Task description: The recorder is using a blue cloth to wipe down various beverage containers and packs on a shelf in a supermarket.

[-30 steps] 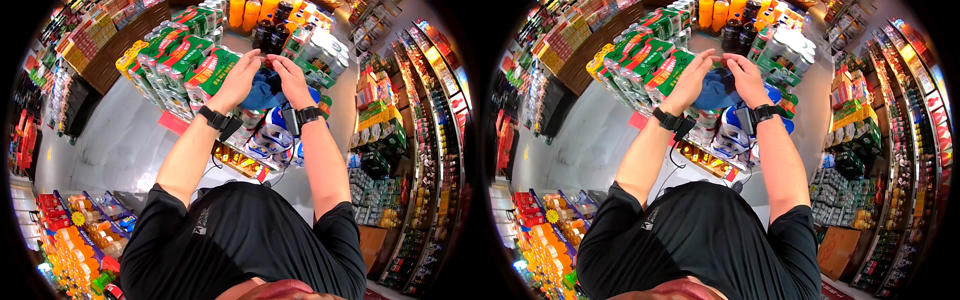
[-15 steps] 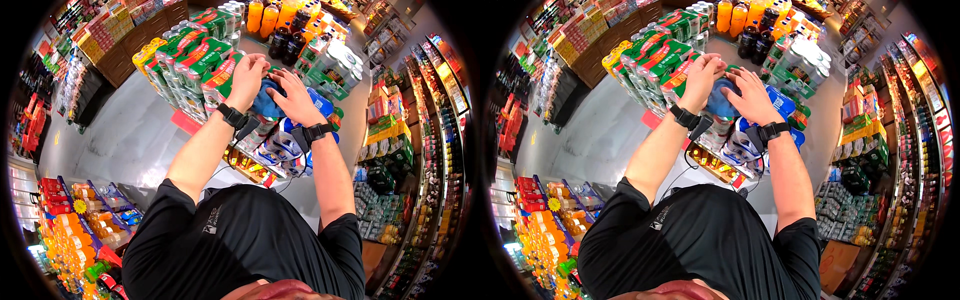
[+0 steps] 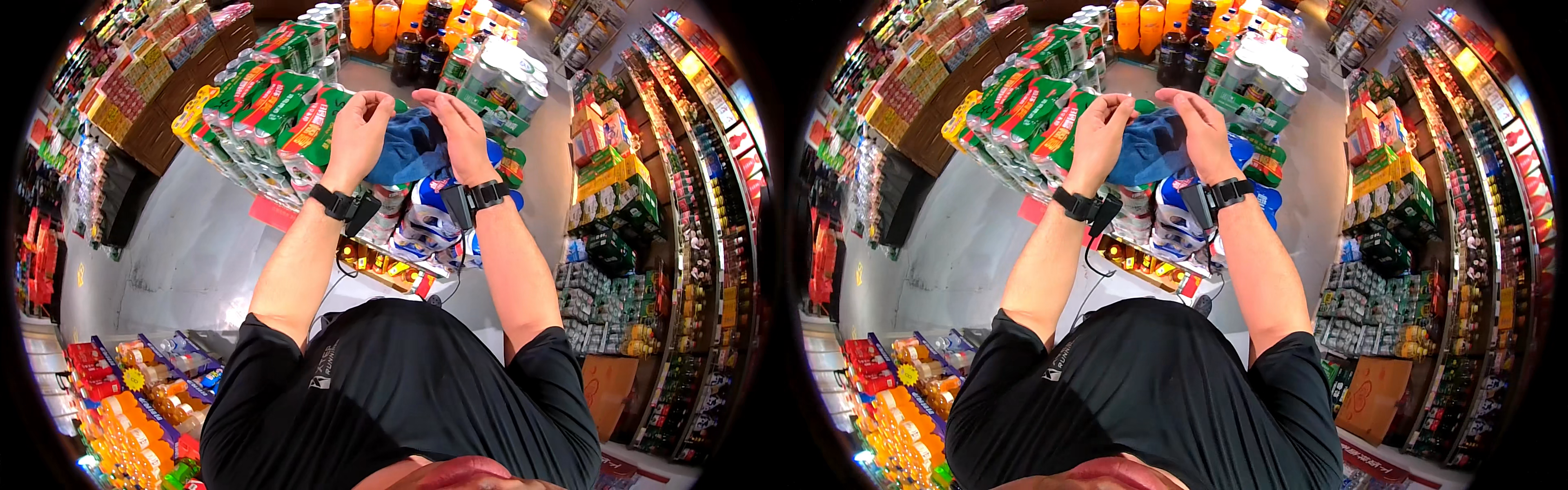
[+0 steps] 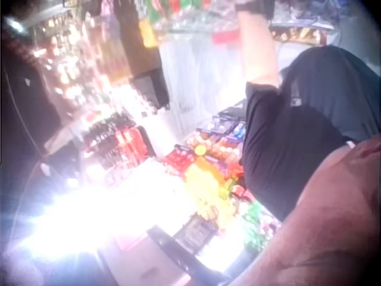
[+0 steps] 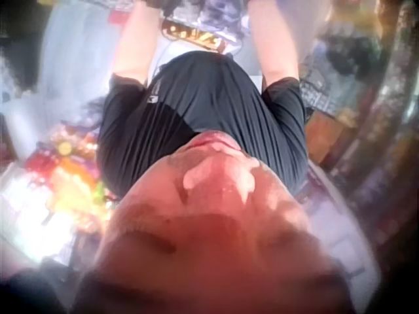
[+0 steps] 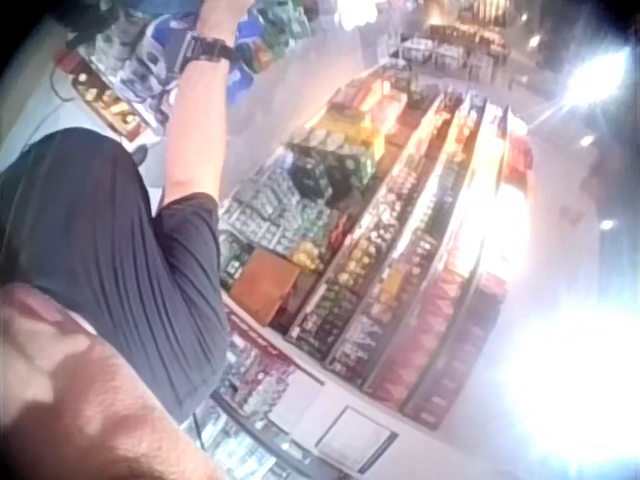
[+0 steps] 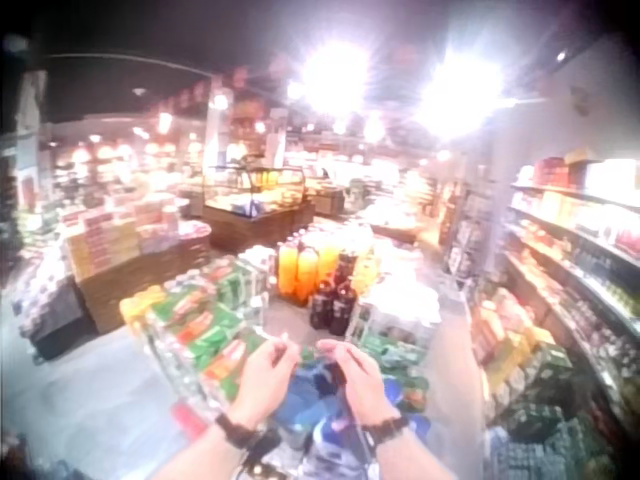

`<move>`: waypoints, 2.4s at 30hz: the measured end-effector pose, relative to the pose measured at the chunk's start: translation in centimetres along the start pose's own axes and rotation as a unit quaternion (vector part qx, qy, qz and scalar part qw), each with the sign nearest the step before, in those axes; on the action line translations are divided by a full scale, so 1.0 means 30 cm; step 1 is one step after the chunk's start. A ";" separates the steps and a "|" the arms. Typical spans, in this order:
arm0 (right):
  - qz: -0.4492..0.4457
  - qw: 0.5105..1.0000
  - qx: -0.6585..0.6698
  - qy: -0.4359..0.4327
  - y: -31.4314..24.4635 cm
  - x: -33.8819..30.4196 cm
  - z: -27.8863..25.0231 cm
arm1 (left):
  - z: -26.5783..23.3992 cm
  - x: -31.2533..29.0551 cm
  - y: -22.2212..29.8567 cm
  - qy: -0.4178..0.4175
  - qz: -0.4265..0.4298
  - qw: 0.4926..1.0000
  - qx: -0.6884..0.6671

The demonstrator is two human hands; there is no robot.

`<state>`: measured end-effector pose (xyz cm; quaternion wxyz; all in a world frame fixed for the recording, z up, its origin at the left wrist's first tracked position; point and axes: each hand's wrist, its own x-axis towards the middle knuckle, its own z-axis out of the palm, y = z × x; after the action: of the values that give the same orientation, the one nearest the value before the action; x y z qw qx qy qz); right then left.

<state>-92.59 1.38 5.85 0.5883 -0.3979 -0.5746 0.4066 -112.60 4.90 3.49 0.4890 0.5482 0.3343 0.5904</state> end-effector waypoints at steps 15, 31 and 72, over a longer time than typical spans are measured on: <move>0.074 0.952 0.261 0.145 0.030 0.060 -0.078 | 0.039 -0.074 0.138 -0.056 0.020 0.985 0.160; 0.020 0.942 0.191 0.274 -0.151 0.159 0.077 | 0.247 -0.359 0.164 -0.132 -0.100 0.986 -0.001; 0.088 0.942 0.214 0.243 -0.121 0.146 0.011 | 0.196 -0.330 0.152 -0.264 -0.216 0.920 -0.195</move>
<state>-92.82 4.20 10.78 0.7432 -0.3983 -0.2769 0.4608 -108.62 -6.65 5.60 0.7724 0.4922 0.1814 0.3581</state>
